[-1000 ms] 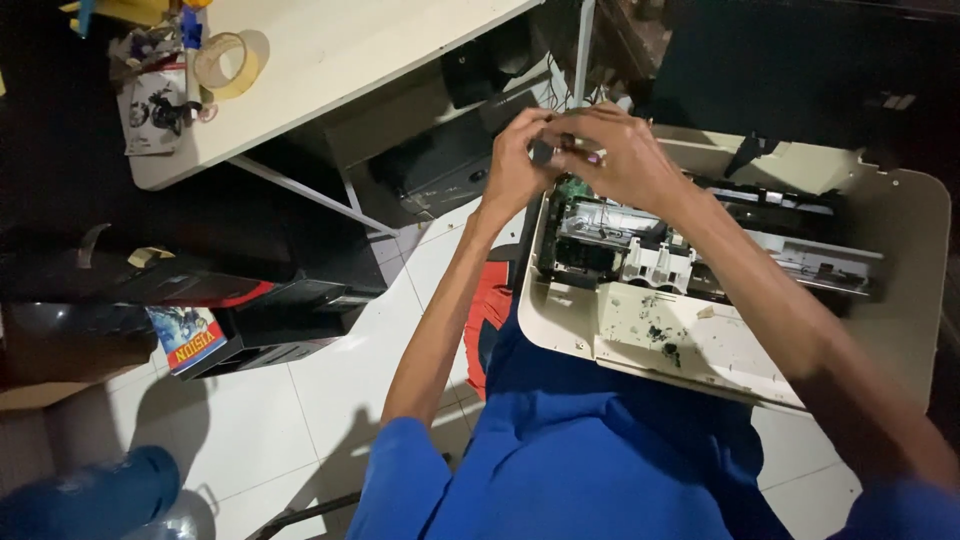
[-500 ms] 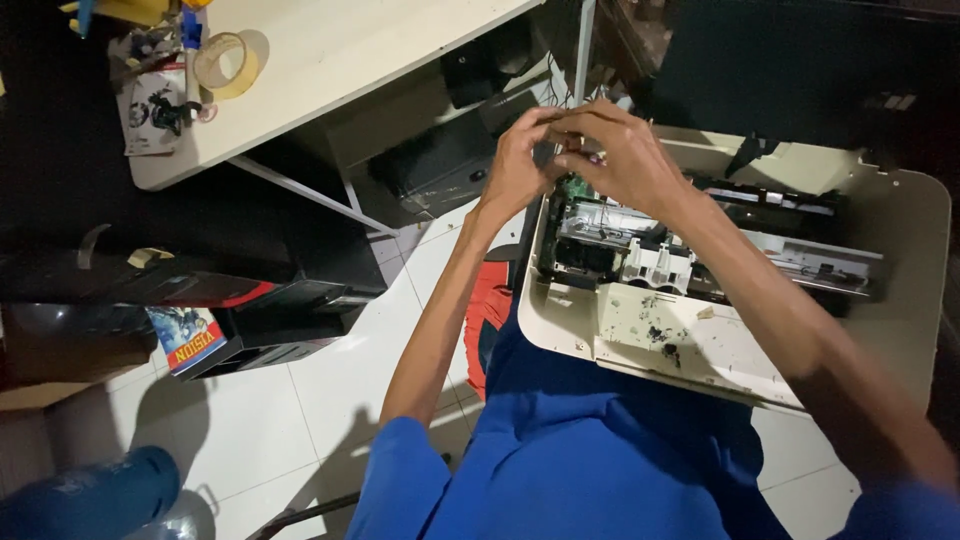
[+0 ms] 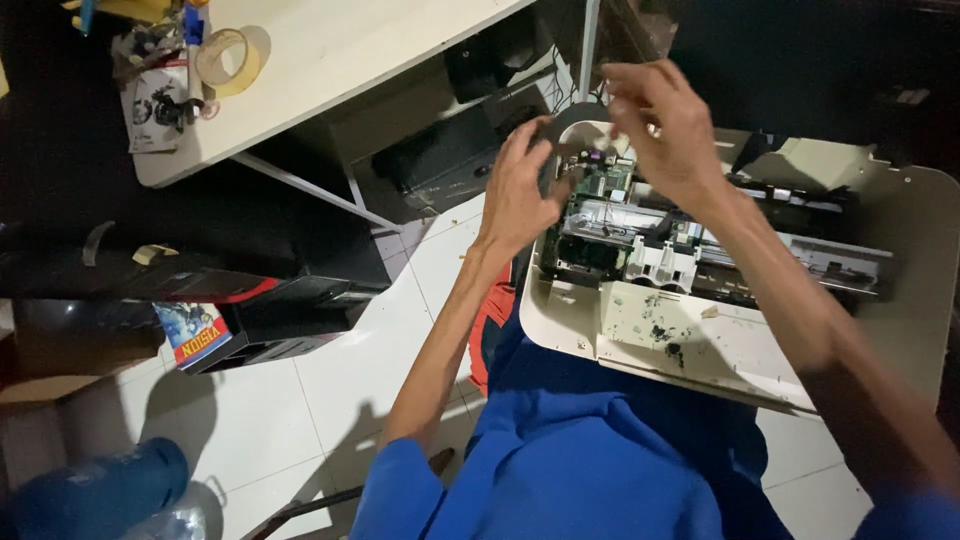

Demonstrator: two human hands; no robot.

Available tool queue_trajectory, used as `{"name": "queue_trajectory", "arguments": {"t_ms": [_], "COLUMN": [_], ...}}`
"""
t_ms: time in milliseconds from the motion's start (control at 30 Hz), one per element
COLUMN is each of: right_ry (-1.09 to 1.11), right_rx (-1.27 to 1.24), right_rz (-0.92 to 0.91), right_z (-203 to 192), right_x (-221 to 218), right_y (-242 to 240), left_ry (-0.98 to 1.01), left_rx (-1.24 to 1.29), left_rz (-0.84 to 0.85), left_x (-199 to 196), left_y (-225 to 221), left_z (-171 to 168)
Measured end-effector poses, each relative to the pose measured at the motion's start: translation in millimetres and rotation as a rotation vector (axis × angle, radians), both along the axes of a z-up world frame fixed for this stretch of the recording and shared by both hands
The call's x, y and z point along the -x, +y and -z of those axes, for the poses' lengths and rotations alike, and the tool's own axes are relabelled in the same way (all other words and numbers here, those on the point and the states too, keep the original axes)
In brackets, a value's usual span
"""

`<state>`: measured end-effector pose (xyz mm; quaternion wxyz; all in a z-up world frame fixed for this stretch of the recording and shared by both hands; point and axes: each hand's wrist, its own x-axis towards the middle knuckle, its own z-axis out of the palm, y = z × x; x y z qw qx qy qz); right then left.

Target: Repairing the internal mechanism and electronics of a printer, including adjusting the paper feed and ribbon cables.

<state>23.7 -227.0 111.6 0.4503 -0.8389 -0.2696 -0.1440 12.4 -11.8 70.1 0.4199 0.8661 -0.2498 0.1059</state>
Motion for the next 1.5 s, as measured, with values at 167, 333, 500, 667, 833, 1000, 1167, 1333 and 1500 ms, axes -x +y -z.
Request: {"name": "queue_trajectory", "arguments": {"t_ms": [167, 333, 500, 667, 833, 1000, 1167, 1333, 1500], "right_ry": [-0.008, 0.453, 0.5, 0.413, 0.405, 0.441, 0.448, 0.439, 0.318], "right_rx": [0.186, 0.645, 0.694, 0.693, 0.67, 0.673, 0.653, 0.591, 0.674], "right_rz": [0.076, 0.204, 0.209, 0.233, 0.257, 0.231, 0.221, 0.235, 0.256], "right_z": [13.2, 38.6, 28.6, 55.2, 69.8, 57.7, 50.5, 53.3, 49.7], "right_x": [10.5, 29.6, 36.6, 34.4, 31.0, 29.8, 29.3, 34.2, 44.1], "right_y": [-34.0, -41.3, -26.4, -29.3, -34.3, -32.9, -32.0, -34.1, -39.2], "left_ry": [-0.148, -0.092, -0.069, -0.042, -0.044, 0.016, 0.02, 0.064, 0.108], "left_rx": [-0.418, -0.65, -0.708, -0.722, -0.74, -0.729, -0.708, -0.699, -0.745], "left_rz": [-0.017, -0.047, -0.013, 0.01, 0.054, 0.085, 0.112, 0.161, 0.189], "left_x": [0.4, 0.0, -12.4, -23.3, -35.8, -46.9, -52.8, -58.9, -63.9], "left_y": [-5.6, -15.9, -19.6, -23.0, -23.6, -20.8, -19.4, -16.5, -18.1], "left_z": [6.9, -5.0, 9.2, 19.8, 31.3, 46.2, 48.6, 52.9, 50.6]}}
